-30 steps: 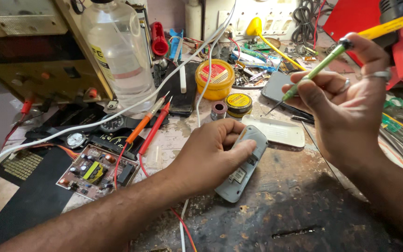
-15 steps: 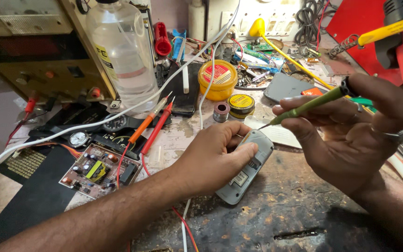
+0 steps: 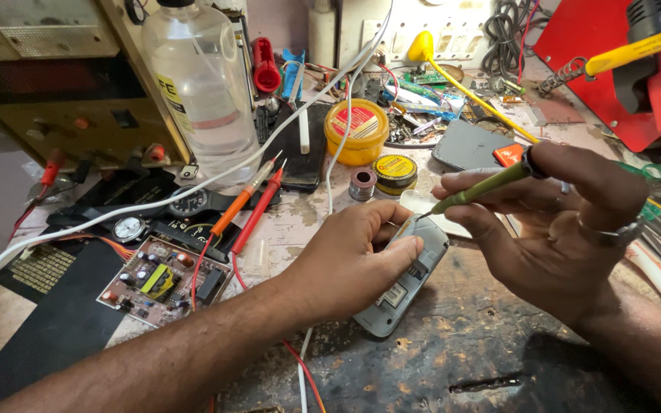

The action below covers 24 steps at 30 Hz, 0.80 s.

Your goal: The person operates a feature phone, then removes the back cover and battery. They use a small screwdriver to unscrew and remove screws from the phone's back casing, then reassemble the phone by replacing the battery and back cover.

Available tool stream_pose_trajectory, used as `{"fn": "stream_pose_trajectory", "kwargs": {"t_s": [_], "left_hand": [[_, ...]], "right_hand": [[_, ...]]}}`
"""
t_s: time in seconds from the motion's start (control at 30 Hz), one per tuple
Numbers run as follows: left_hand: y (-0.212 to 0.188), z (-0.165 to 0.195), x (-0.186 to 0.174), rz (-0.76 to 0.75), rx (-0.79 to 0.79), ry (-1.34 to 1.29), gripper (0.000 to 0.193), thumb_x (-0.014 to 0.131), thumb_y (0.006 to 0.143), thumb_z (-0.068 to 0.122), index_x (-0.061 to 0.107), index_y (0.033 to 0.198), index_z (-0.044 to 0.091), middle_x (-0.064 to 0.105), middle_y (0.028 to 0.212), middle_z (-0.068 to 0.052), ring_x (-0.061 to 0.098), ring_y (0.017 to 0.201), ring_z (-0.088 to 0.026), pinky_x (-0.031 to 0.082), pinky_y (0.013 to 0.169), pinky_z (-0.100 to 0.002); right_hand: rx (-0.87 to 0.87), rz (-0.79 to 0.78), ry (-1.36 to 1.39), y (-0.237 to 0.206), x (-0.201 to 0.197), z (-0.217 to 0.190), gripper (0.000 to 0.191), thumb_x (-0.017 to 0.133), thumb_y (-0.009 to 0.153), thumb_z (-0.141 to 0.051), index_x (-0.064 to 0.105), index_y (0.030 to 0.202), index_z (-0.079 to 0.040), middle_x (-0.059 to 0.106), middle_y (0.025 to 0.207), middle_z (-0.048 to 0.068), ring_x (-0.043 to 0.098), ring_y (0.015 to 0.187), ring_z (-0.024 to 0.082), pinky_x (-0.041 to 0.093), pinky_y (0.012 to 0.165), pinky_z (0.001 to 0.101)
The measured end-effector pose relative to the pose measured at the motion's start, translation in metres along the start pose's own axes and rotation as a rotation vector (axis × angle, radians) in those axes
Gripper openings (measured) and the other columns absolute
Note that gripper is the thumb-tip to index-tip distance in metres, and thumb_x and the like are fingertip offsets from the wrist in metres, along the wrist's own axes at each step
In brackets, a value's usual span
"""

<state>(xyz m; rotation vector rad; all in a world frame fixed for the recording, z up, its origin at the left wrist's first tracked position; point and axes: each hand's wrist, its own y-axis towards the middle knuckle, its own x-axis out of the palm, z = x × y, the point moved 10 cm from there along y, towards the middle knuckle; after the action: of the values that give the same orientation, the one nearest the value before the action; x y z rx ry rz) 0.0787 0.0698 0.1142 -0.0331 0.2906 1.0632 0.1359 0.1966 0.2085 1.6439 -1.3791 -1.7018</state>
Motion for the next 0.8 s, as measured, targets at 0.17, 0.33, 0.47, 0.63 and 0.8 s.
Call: {"fn": "stream_pose_trajectory", "kwargs": {"t_s": [0.17, 0.33, 0.47, 0.63, 0.8], "left_hand": [[0.000, -0.003, 0.001, -0.004, -0.026, -0.023, 0.029, 0.062, 0.093, 0.021, 0.067, 0.115, 0.002, 0.074, 0.084, -0.002, 0.066, 0.068, -0.004, 0.053, 0.058, -0.025], [0.001, -0.002, 0.002, -0.004, 0.007, -0.060, 0.029, 0.062, 0.093, 0.020, 0.067, 0.115, 0.002, 0.075, 0.087, -0.001, 0.067, 0.071, -0.004, 0.055, 0.060, -0.024], [0.001, -0.006, 0.000, 0.012, -0.026, 0.011, 0.028, 0.064, 0.092, 0.023, 0.068, 0.111, 0.002, 0.074, 0.081, -0.002, 0.065, 0.067, -0.005, 0.052, 0.058, -0.025], [0.002, -0.006, -0.002, 0.025, -0.055, 0.051, 0.027, 0.064, 0.090, 0.026, 0.069, 0.106, 0.004, 0.072, 0.077, -0.002, 0.064, 0.064, -0.006, 0.051, 0.056, -0.026], [0.004, -0.006, -0.003, 0.035, -0.059, 0.110, 0.029, 0.065, 0.087, 0.027, 0.071, 0.105, 0.005, 0.075, 0.078, -0.002, 0.068, 0.065, -0.007, 0.054, 0.059, -0.026]], "right_hand": [[0.012, -0.011, 0.019, -0.002, 0.001, 0.001, 0.071, 0.073, 0.094, 0.005, 0.023, 0.142, -0.006, 0.055, 0.129, 0.019, 0.075, 0.108, 0.033, 0.064, 0.090, 0.0414], [-0.053, -0.010, 0.029, 0.001, 0.001, -0.005, 0.067, 0.073, 0.093, 0.005, 0.025, 0.138, -0.005, 0.055, 0.124, 0.020, 0.074, 0.109, 0.033, 0.064, 0.092, 0.0432], [-0.117, -0.020, 0.003, 0.003, 0.002, -0.012, 0.064, 0.075, 0.091, 0.001, 0.028, 0.134, -0.007, 0.061, 0.114, 0.018, 0.075, 0.104, 0.031, 0.067, 0.092, 0.0437], [-0.034, 0.026, 0.029, 0.005, -0.013, -0.008, 0.046, 0.063, 0.097, 0.008, 0.035, 0.131, -0.005, 0.065, 0.112, 0.021, 0.074, 0.099, 0.032, 0.068, 0.089, 0.0420], [-0.048, 0.057, 0.030, 0.005, -0.020, -0.006, 0.047, 0.072, 0.094, 0.000, 0.034, 0.122, -0.004, 0.063, 0.106, 0.017, 0.077, 0.094, 0.025, 0.068, 0.077, 0.0324]]}}
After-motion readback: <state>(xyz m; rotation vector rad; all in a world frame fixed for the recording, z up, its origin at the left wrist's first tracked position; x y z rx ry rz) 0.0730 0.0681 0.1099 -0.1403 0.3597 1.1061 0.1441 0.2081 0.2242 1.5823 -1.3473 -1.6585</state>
